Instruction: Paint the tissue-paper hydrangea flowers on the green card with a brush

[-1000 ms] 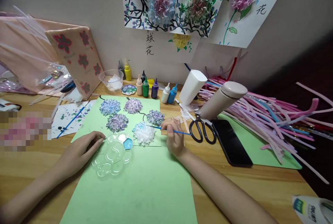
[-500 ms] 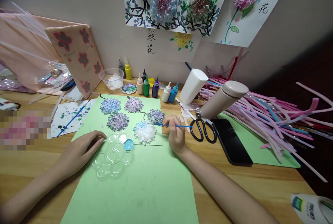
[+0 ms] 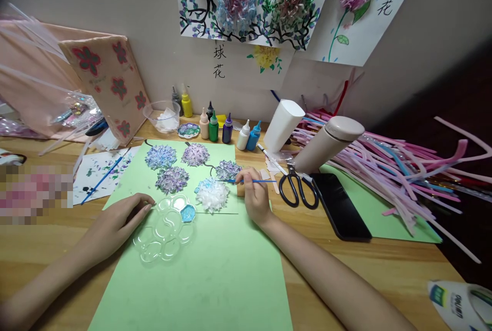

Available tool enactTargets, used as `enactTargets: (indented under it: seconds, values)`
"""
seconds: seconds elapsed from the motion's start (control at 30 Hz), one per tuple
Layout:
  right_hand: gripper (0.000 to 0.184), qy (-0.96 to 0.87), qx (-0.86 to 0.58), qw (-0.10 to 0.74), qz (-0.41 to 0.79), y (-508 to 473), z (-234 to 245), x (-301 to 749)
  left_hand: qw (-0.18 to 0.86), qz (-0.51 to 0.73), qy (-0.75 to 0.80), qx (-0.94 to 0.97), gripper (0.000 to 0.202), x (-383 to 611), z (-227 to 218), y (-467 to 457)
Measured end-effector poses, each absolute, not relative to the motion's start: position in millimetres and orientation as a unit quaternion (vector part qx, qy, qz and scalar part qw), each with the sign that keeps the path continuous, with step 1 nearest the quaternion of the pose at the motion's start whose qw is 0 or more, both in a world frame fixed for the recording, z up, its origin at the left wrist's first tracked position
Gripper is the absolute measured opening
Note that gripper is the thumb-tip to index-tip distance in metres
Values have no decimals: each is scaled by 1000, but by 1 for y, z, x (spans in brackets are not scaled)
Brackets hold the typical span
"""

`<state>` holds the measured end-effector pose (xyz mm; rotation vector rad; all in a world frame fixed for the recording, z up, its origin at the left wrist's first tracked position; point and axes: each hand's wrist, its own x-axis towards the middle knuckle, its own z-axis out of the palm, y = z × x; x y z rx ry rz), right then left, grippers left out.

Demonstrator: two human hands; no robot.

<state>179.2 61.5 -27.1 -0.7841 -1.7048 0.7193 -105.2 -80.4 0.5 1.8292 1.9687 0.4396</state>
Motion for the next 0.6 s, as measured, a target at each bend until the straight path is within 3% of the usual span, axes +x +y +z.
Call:
enactTargets:
  seconds: [0.2, 0.37, 0.6]
  values:
    - [34, -698, -322, 564, 302, 61, -28, 180, 211, 159, 710, 653, 34, -105, 1, -80]
    - [34, -731, -323, 523, 298, 61, -28, 180, 209, 162, 707, 656, 33, -104, 2, -79]
    - [35, -736, -306, 536, 277, 60, -27, 180, 205, 164, 707, 657, 33, -104, 1, -79]
